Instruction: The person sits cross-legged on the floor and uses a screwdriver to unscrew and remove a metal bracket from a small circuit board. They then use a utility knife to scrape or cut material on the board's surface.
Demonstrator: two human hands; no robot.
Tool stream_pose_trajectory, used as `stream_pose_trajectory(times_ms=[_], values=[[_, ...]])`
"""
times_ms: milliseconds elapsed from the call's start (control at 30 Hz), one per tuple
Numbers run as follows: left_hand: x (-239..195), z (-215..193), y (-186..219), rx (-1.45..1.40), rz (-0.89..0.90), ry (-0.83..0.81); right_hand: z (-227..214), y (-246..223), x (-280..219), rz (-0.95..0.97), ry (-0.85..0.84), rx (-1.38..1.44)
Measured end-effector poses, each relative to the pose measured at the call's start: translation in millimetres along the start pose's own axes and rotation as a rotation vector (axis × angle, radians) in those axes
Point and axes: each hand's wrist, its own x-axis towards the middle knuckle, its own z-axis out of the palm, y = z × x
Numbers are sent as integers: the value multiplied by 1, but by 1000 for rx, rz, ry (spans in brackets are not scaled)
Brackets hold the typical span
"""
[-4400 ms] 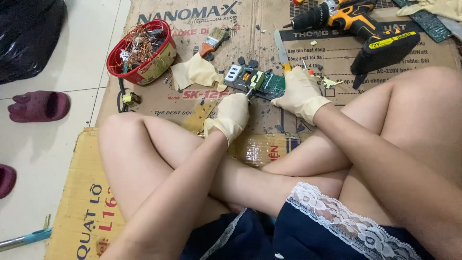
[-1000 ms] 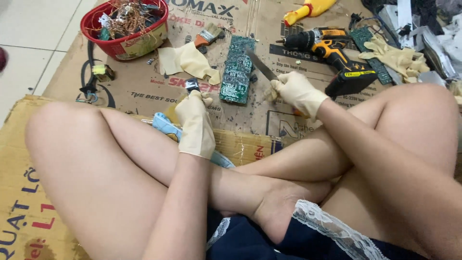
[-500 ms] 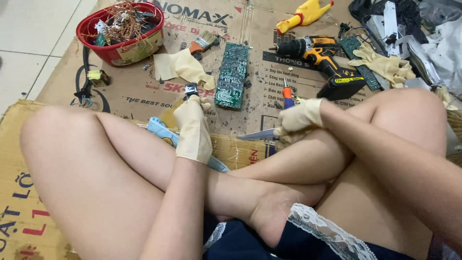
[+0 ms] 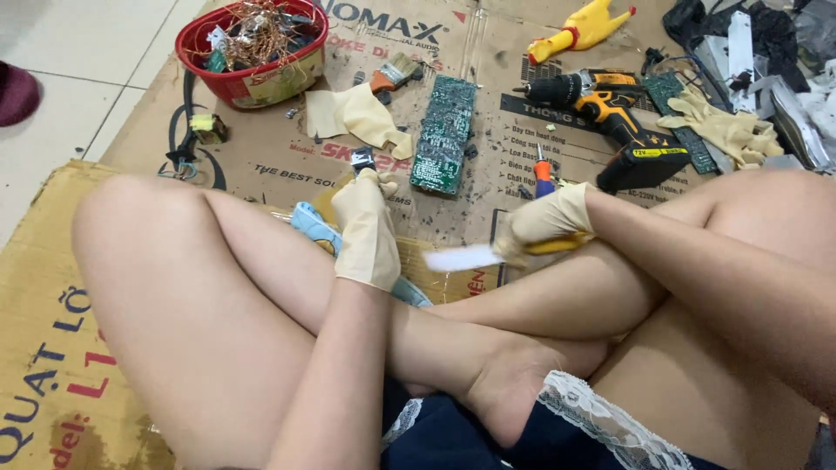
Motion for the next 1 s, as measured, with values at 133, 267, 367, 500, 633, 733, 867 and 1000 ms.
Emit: stream_pose_trajectory(times_ms=[133,267,367,500,633,733,867,1000], values=[[-3,2,4,-5,-20,48,-28,8,-1,-224,603,469],[-17,2,12,13,-32,39,-50,21,-18,-357,851,714],[-33,9,10,29,61,-63,-45,11,-24,-311,856,666],[-55,23,-2,149,227,-353,-16,-18,-19,-519,726,1176],[-63,40,-6,17,60,-633,6,-37,-1,-694,704,1156],[-76,44,-9,221,107,-568,12,-45,-2,-679,692,1301],[-90,45,2,556,351,-278,18,-60,4,-555,744,1401],[-89,30,23,567,467,-74,37,-62,11,16,636,775]])
